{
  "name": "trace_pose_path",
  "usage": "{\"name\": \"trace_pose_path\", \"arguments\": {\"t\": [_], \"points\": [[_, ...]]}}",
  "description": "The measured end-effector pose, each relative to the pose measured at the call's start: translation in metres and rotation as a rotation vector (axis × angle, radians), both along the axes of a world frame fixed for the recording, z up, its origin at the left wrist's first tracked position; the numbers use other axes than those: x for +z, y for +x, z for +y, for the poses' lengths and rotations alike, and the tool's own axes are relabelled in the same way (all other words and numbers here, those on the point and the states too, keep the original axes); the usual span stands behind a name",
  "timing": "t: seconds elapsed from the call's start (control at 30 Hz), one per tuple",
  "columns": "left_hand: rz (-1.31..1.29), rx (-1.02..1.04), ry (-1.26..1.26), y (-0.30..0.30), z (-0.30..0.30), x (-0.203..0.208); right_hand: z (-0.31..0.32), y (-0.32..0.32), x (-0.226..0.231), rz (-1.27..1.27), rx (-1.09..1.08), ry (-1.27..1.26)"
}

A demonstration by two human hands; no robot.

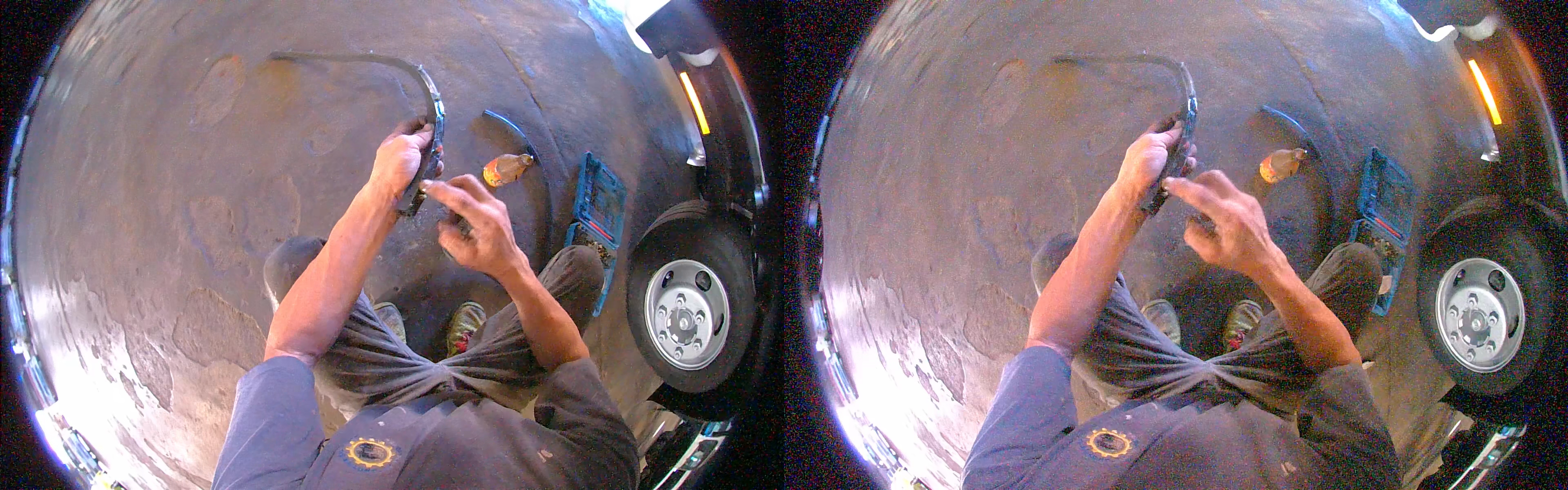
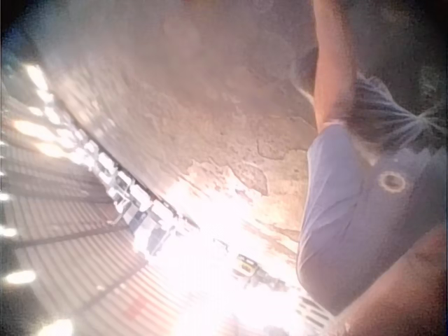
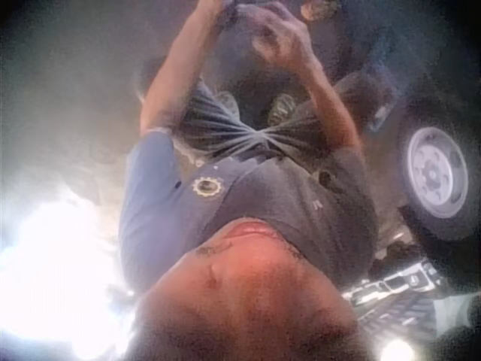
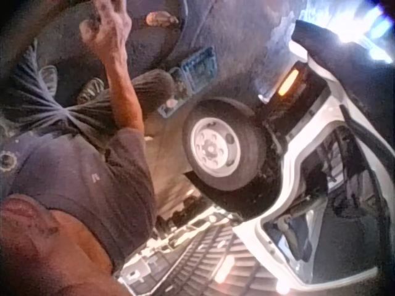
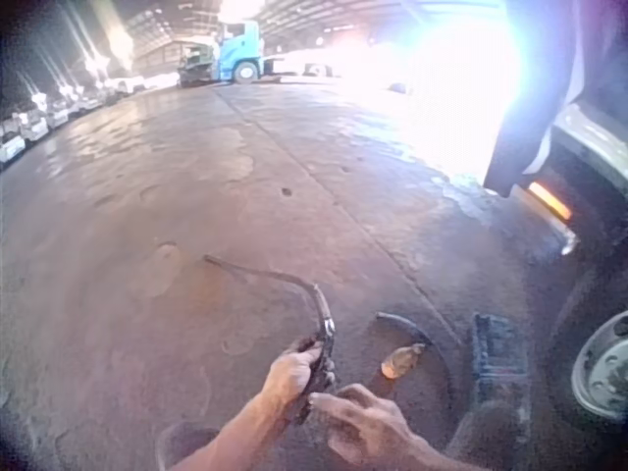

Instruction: The person is repairing a car trim piece. They use a power drill to remove screws, then apply a substance from a bottle to the trim piece.

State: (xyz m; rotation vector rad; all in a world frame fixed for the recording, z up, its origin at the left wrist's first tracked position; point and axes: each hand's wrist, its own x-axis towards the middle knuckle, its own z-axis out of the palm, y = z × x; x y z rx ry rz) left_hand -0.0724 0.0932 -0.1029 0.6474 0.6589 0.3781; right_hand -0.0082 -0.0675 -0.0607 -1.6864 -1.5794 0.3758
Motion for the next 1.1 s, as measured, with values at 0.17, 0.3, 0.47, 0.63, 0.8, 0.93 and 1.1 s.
{"name": "trace_pose_path", "arguments": {"t": [0.17,0.3,0.47,0.63,0.8,0.93,1.1], "points": [[0.062,-0.068,0.078,-0.001,-0.001,0.001,0.002,0.002,0.001,-0.04,0.003,-0.015],[0.059,-0.009,0.085,-0.002,-0.002,0.002,0.005,0.014,0.002,0.267,0.008,0.096],[0.015,-0.098,-0.03,-0.014,-0.01,-0.001,0.016,0.054,-0.008,0.058,-0.266,-0.014],[-0.027,-0.228,-0.101,-0.028,-0.023,-0.009,0.021,0.07,-0.03,0.204,-0.204,-0.118],[-0.045,-0.321,-0.063,-0.046,-0.025,-0.021,0.021,0.069,-0.049,0.646,-0.156,-0.252],[-0.007,-0.223,-0.258,-0.05,-0.025,-0.019,0.026,0.055,-0.056,0.516,-0.074,-0.302],[-0.011,-0.175,-0.333,-0.041,-0.014,-0.045,0.029,0.037,-0.065,0.45,-0.049,-0.347]]}}
